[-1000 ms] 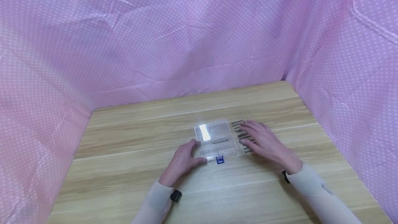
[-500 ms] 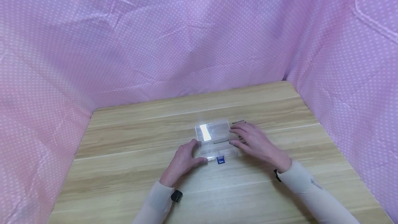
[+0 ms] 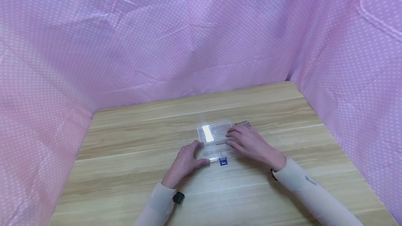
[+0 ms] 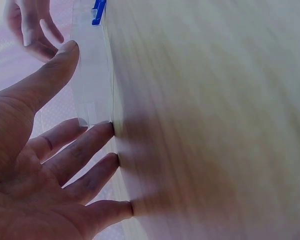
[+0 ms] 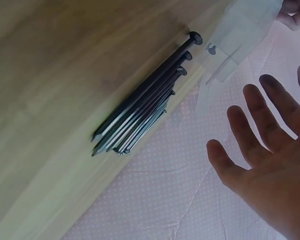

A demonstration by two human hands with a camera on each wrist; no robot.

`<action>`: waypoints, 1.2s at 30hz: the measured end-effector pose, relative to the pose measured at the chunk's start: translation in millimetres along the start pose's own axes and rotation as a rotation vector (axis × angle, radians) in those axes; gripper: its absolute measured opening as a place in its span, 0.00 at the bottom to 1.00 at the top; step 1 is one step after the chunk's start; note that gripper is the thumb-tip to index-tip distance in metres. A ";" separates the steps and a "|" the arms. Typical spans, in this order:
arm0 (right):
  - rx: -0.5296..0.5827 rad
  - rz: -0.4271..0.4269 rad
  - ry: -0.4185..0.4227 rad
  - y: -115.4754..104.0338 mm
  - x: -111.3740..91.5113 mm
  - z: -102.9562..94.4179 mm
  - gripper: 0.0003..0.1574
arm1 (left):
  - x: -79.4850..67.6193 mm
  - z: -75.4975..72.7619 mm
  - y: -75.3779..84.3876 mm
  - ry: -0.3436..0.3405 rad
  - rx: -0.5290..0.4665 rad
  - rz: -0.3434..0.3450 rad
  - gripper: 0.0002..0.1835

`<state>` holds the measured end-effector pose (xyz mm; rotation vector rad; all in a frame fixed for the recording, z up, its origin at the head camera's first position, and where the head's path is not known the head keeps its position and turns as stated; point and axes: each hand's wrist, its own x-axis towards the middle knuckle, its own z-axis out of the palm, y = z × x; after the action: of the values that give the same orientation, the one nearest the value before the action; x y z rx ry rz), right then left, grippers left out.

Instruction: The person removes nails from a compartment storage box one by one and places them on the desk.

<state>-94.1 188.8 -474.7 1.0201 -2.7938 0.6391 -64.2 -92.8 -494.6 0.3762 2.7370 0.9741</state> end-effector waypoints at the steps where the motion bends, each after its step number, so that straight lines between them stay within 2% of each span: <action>1: -0.001 -0.003 -0.001 -0.1 1.0 0.6 0.20 | 0.0 0.1 -0.2 0.000 0.000 0.001 0.36; 12: -0.038 -0.052 -0.006 -0.8 8.7 5.6 0.07 | -0.3 -2.1 2.0 -0.009 -0.012 -0.010 0.36; 18: -0.063 -0.066 -0.027 -1.4 12.1 7.6 0.06 | -0.8 -1.7 1.6 -0.007 -0.015 -0.008 0.36; 28: -0.075 -0.030 -0.082 2.9 15.9 6.1 0.03 | -2.1 0.2 1.0 -0.005 -0.018 -0.012 0.36; 36: -0.104 -0.019 -0.112 5.8 19.3 5.9 0.05 | -2.2 -0.7 2.5 -0.001 -0.019 -0.004 0.36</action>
<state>-112.4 178.9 -477.6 1.0930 -2.8735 0.4421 -61.9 -91.9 -492.2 0.3677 2.7245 0.9974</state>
